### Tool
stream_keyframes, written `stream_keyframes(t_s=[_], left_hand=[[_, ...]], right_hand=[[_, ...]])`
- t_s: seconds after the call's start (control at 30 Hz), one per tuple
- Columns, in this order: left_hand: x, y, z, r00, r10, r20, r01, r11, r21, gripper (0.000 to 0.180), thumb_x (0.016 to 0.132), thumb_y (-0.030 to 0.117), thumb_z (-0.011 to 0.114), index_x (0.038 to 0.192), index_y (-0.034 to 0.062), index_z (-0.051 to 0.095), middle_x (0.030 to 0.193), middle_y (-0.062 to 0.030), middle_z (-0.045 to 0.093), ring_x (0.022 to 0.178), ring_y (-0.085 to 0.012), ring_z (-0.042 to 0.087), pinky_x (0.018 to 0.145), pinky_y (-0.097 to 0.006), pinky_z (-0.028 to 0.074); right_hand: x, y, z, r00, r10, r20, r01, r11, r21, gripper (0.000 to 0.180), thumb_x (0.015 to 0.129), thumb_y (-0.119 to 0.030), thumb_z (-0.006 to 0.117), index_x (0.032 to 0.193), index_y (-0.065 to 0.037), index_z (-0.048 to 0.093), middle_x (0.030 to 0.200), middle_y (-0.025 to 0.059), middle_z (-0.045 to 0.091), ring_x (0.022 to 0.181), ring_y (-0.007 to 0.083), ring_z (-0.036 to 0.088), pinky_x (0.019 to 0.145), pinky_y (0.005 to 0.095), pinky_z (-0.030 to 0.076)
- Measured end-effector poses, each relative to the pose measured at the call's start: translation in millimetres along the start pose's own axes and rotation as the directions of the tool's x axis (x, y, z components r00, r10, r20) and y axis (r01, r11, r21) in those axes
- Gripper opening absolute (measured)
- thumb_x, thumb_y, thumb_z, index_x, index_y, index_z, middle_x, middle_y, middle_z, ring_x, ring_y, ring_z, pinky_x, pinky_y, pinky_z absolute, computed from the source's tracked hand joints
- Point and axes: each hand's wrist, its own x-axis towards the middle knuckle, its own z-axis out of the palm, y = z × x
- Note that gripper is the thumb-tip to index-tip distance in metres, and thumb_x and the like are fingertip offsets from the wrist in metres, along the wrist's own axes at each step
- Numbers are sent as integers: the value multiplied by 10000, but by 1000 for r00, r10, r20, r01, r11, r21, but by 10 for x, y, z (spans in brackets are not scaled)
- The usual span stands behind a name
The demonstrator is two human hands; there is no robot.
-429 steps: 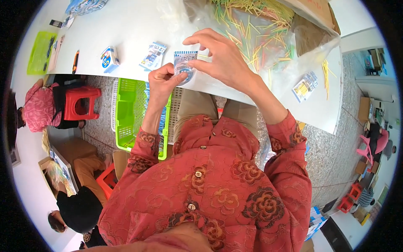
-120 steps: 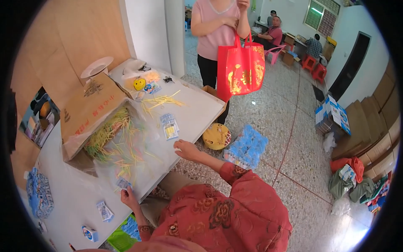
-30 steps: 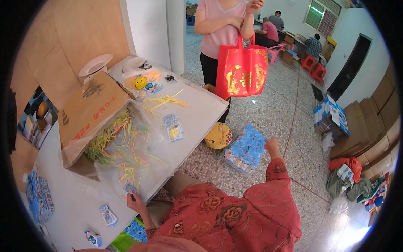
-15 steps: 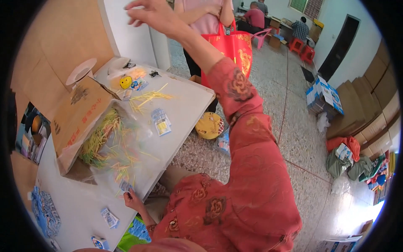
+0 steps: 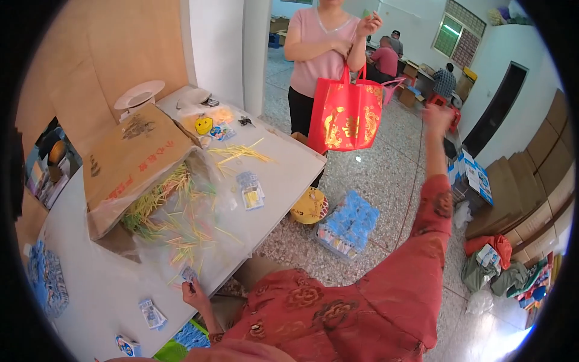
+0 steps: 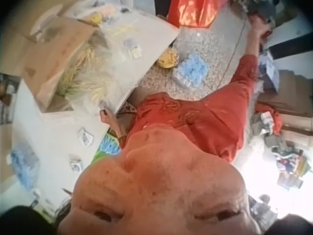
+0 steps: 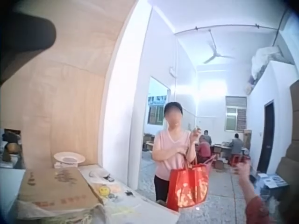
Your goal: Packaging small blue items and yellow strips into packets.
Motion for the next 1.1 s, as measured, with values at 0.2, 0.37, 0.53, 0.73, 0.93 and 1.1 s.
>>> stream_keyframes(t_s=[0.2, 0.37, 0.53, 0.73, 0.93, 1.1], left_hand=[[10, 117, 25, 1000, 7, -15, -6, 998, 68, 238, 794, 38, 605, 661, 4, 411, 563, -26, 342, 523, -114, 321, 464, -271, 296], [25, 72, -31, 999, 19, -35, -18, 999, 31, 238, 802, 54, 606, 657, 16, 421, 551, -9, 347, 526, -101, 325, 465, -262, 294], [31, -3, 61, 998, 42, -53, -43, 999, -14, 234, 812, 61, 602, 660, 13, 430, 559, 0, 359, 532, -98, 325, 471, -253, 297], [8, 28, -11, 997, 40, -60, -37, 998, 45, 228, 804, 67, 608, 659, 18, 438, 562, 9, 363, 529, -88, 326, 468, -248, 293], [15, 19, 5, 998, 40, -54, -37, 998, 44, 226, 801, 75, 611, 660, 21, 442, 559, 13, 365, 519, -78, 324, 460, -245, 286], [14, 59, 3, 998, 35, -58, -33, 998, 45, 215, 799, 67, 610, 663, 20, 450, 559, 11, 366, 514, -78, 323, 458, -243, 286]], right_hand=[[58, -141, -1462, 626, -423, -655, 324, 905, -274, 473, 715, -3, 576, 1131, 52, 357, 994, 158, 482, 629, 224, 581, 531, 284, 494], [-281, 1018, -1083, 902, -98, -420, 34, 987, -155, 437, 672, -35, 599, 1061, 40, 413, 969, 147, 468, 646, 226, 532, 572, 305, 463], [-1497, 2312, 484, 891, -447, 74, 400, 700, -592, 616, 715, -15, 634, 1254, -13, 337, 1029, 119, 493, 828, 210, 533, 587, 327, 482], [-3250, 1177, 1976, 814, 74, 576, -8, 993, -116, 701, 700, 2, 601, 1329, -21, 293, 1240, 195, 402, 893, 239, 542, 764, 329, 470], [-3967, 807, 2362, 710, -105, 696, 108, 993, 40, 671, 714, -10, 597, 1308, -28, 285, 1293, 203, 335, 1064, 333, 471, 871, 375, 441], [-4207, 923, 2427, 691, -148, 708, 173, 984, 37, 640, 735, -24, 567, 1302, -4, 271, 1296, 251, 311, 1213, 405, 314, 1018, 407, 296]])
